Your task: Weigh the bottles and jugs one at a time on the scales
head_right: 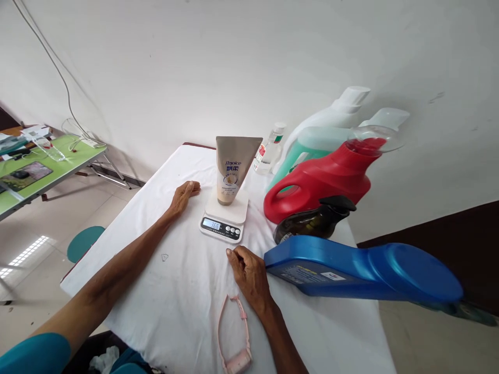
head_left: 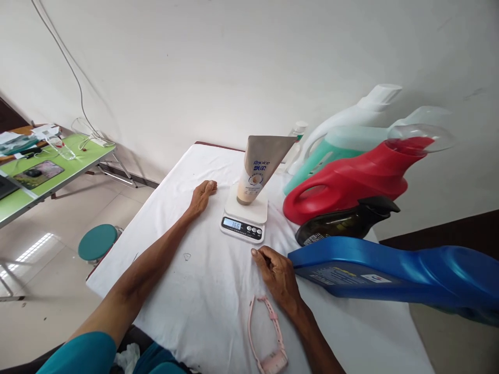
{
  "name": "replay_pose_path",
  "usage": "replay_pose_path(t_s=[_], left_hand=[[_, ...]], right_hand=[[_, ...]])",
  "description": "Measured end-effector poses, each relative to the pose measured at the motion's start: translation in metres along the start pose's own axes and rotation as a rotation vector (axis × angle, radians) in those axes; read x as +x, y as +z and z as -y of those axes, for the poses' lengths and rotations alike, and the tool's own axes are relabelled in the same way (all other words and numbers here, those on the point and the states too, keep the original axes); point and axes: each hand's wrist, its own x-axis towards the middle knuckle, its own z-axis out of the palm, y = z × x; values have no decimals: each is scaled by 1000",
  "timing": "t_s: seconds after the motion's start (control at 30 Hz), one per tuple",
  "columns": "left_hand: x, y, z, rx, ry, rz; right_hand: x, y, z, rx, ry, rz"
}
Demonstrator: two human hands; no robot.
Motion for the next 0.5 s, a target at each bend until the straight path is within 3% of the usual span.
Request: replay_pose_path(t_s=[0.17, 0.5], left_hand=[[4, -2, 0, 62, 18, 51], [3, 0, -4, 56, 13, 35]], right_hand=[[-4, 0, -2, 2, -19, -1], [-2, 0, -2, 4, -19, 19]])
